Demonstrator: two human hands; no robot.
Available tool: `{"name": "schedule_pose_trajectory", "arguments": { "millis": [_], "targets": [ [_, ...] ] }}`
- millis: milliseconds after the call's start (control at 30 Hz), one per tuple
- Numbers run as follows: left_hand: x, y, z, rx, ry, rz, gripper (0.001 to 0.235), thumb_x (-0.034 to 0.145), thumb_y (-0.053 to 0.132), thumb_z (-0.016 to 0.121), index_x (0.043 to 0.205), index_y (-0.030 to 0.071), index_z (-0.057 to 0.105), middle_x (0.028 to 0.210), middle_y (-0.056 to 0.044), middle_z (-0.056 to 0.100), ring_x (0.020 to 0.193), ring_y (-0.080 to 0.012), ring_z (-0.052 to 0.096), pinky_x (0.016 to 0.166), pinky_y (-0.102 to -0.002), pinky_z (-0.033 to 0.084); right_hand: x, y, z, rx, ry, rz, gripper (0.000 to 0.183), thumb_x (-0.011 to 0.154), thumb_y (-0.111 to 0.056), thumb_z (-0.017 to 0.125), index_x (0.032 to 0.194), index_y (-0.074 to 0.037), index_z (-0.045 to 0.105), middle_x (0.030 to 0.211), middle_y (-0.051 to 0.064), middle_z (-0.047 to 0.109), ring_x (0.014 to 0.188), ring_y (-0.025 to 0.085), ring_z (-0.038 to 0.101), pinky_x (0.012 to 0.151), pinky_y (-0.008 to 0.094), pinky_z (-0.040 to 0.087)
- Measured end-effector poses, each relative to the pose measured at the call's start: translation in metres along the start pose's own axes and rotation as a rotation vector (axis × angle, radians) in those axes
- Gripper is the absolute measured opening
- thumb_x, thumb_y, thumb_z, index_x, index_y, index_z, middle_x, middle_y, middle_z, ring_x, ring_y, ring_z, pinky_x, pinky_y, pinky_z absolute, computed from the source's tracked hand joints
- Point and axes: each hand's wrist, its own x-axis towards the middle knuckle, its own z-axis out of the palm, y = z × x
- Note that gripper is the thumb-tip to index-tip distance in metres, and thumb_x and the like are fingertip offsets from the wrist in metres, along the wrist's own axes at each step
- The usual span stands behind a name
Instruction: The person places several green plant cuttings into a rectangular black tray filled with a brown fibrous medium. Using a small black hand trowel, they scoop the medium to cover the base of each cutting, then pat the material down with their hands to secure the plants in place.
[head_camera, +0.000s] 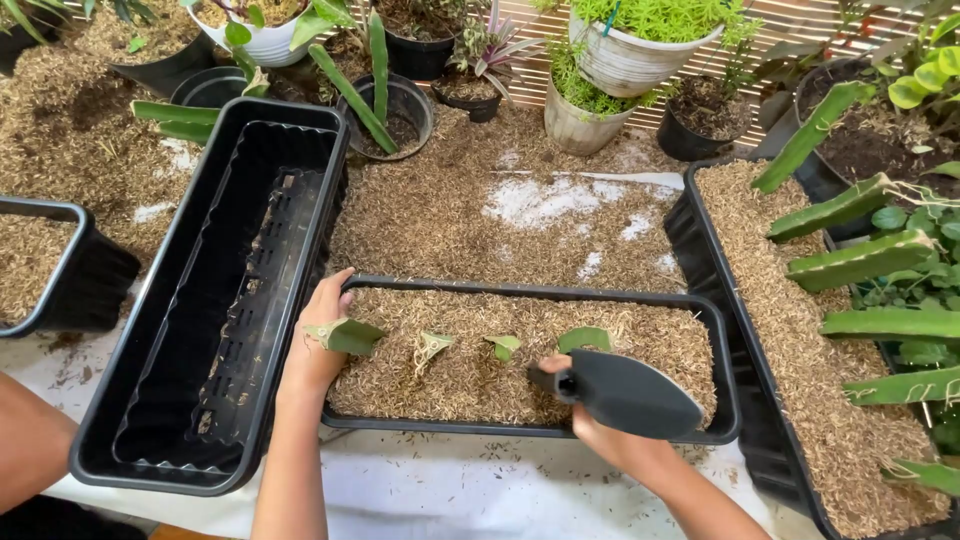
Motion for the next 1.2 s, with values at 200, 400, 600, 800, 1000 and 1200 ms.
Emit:
{"name": "schedule_pose_trajectory", "arguments": {
  "millis": [200,400,600,800,1000,1200],
  "targets": [
    [-0.001,-0.005,0.002,0.012,0.021,0.041,0.039,0.107,0.01,0.038,0.145,0.003,0.046,0.145,-0.022,0.053,0.132,-0.0402,0.053,0.108,-0.052,0.045,-0.02,0.029,-0.009,-0.041,-0.04,0.083,0.036,0.084,0.005,0.054,0.112,-0.013,0.068,0.113,0.005,0.076,0.108,0.022,0.071,0.111,0.043,0.044],
    [-0.002,0.0,0.0,0.003,0.012,-0.005,0.04,0.107,0.014,0.036,0.145,0.004,0.046,0.147,-0.021,0.052,0.135,-0.0412,0.05,0.11,-0.052,0.042,-0.019,0.027,-0.035,-0.112,-0.115,0.249,0.039,0.089,0.0,0.046,0.113,-0.018,0.071,0.113,0.002,0.075,0.096,0.017,0.07,0.095,0.03,0.054],
    [-0.002,0.005,-0.002,-0.002,-0.003,-0.04,0.041,0.108,0.014,0.034,0.145,0.004,0.046,0.147,-0.02,0.052,0.136,-0.0391,0.05,0.111,-0.051,0.041,-0.028,0.046,-0.034,-0.108,-0.139,0.493,0.05,0.09,-0.002,0.046,0.129,-0.024,0.068,0.118,0.006,0.079,0.102,0.02,0.078,0.104,0.039,0.053],
    [-0.003,0.003,-0.001,-0.008,0.008,-0.014,0.041,0.108,0.015,0.033,0.145,0.003,0.047,0.147,-0.021,0.052,0.135,-0.0398,0.05,0.111,-0.052,0.041,-0.018,0.054,-0.036,-0.225,-0.191,0.837,0.044,0.093,-0.01,0.051,0.133,-0.025,0.061,0.075,0.009,0.068,0.048,0.02,0.053,0.041,0.035,0.047],
    [-0.001,-0.019,0.01,0.155,0.137,0.117,0.035,0.111,0.019,0.039,0.142,0.011,0.054,0.12,-0.019,0.064,0.104,-0.0463,0.068,0.084,-0.057,0.058,0.007,0.045,-0.045,-0.128,-0.149,0.697,0.042,0.09,-0.001,0.051,0.127,-0.018,0.064,0.084,0.013,0.07,0.06,0.022,0.059,0.057,0.036,0.05],
    [-0.002,-0.014,0.009,0.154,0.143,0.103,0.035,0.11,0.017,0.041,0.142,0.012,0.055,0.121,-0.02,0.064,0.104,-0.0474,0.068,0.085,-0.059,0.058,0.045,0.039,-0.058,-0.015,-0.1,0.528,0.041,0.087,0.009,0.051,0.119,-0.009,0.068,0.094,0.016,0.072,0.075,0.023,0.066,0.075,0.036,0.053]
  ]
}}
